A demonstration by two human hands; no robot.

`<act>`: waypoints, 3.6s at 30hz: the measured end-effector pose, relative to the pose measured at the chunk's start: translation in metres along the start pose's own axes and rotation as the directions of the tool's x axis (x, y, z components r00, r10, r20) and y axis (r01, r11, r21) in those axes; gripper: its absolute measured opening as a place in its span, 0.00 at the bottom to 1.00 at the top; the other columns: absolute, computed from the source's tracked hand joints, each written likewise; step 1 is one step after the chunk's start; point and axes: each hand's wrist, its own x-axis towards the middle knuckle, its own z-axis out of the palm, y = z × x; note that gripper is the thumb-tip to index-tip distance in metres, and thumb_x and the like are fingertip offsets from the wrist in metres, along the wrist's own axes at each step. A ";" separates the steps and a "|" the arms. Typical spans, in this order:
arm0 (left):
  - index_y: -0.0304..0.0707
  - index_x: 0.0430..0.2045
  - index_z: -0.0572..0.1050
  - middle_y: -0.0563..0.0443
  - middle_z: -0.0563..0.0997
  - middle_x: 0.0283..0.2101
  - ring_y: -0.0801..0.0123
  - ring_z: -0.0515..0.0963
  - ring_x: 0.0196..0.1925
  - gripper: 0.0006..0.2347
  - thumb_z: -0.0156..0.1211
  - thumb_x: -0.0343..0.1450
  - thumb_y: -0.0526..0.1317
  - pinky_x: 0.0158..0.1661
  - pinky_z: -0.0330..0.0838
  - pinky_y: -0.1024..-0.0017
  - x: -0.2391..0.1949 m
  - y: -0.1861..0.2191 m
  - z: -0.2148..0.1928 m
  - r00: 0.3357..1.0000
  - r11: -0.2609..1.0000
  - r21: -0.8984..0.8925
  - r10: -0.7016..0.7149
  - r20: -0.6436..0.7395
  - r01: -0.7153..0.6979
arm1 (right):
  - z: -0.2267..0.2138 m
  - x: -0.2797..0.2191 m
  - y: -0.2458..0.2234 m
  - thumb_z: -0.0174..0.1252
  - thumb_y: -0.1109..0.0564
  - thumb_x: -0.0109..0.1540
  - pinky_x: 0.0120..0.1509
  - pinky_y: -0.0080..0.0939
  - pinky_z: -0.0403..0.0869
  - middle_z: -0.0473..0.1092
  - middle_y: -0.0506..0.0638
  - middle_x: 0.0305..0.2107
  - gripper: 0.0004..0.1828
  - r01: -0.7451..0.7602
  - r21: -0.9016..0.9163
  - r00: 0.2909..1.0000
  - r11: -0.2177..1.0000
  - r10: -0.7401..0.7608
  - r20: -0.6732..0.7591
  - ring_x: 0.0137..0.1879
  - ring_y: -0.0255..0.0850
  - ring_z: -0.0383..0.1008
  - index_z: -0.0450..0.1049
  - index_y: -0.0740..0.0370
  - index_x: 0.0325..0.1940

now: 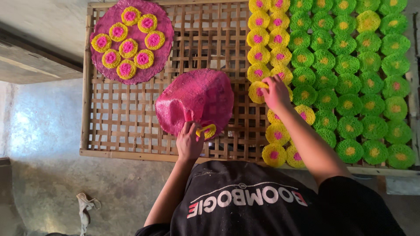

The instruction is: The person arranges small colorful circular items on pink circular mats placed on a bamboo lattice tray. They pick up the items one by one and place them in rows, then move the mats to a nearby table and continue arranging similar pink rolled items on a dark circular tray.

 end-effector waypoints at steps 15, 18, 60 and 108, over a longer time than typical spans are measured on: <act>0.40 0.52 0.70 0.45 0.72 0.52 0.51 0.76 0.50 0.22 0.68 0.66 0.47 0.42 0.76 0.58 -0.021 0.015 0.019 0.987 0.998 -0.057 -0.016 0.157 0.026 | 0.028 -0.118 -0.063 0.57 0.52 0.68 0.36 0.39 0.74 0.77 0.53 0.34 0.12 -0.417 0.493 0.821 0.764 0.084 0.565 0.33 0.38 0.74 0.78 0.60 0.51; 0.45 0.53 0.73 0.50 0.72 0.57 0.53 0.72 0.58 0.20 0.65 0.67 0.46 0.49 0.72 0.55 -0.017 0.007 0.008 0.986 0.991 0.132 -0.047 0.158 0.026 | 0.006 -0.103 -0.033 0.59 0.52 0.67 0.35 0.43 0.73 0.76 0.52 0.32 0.12 -0.245 0.240 0.907 0.939 0.135 0.399 0.30 0.42 0.74 0.77 0.59 0.52; 0.34 0.51 0.70 0.37 0.68 0.57 0.47 0.64 0.61 0.14 0.58 0.71 0.35 0.63 0.57 0.49 0.013 0.066 0.016 0.972 0.988 0.106 0.128 -0.196 -0.109 | -0.291 -0.134 0.437 0.49 0.53 0.72 0.56 0.43 0.79 0.74 0.54 0.54 0.20 0.096 0.970 -0.009 0.222 0.975 -0.222 0.58 0.50 0.76 0.62 0.62 0.66; 0.38 0.59 0.70 0.41 0.70 0.61 0.43 0.69 0.59 0.28 0.71 0.66 0.48 0.54 0.69 0.50 0.183 -0.221 -0.024 0.922 0.960 0.081 0.233 0.311 -0.270 | 0.079 -0.081 -0.217 0.51 0.57 0.71 0.45 0.31 0.73 0.75 0.49 0.40 0.13 -0.300 0.885 0.942 0.356 0.259 0.215 0.42 0.32 0.75 0.74 0.63 0.57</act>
